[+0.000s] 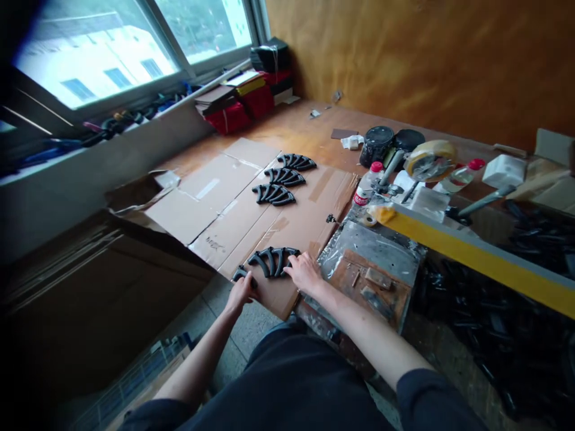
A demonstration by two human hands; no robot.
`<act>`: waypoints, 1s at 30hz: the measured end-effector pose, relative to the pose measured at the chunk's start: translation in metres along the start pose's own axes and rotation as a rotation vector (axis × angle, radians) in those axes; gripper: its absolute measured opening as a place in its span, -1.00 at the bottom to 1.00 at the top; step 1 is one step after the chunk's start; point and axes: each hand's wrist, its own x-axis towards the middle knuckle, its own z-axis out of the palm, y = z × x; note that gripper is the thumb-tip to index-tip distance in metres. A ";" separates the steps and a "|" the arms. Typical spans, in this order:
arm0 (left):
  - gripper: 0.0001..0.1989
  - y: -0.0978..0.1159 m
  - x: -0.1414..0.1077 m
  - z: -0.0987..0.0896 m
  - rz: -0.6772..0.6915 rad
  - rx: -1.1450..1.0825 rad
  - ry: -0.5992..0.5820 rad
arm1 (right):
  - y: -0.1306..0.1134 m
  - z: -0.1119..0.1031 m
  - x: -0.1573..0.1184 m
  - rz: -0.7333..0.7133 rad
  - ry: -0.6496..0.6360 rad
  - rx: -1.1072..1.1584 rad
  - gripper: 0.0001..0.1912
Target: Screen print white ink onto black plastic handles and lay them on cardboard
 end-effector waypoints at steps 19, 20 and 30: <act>-0.45 0.041 0.043 -0.014 0.680 0.667 0.272 | 0.012 0.005 0.014 -0.030 0.016 0.290 -0.72; -0.45 0.035 0.038 -0.004 0.759 0.678 0.287 | 0.019 0.002 0.010 -0.006 0.047 0.312 -0.73; -0.48 0.056 0.097 0.002 0.889 0.752 0.264 | 0.087 -0.035 -0.047 0.223 0.345 0.394 -0.71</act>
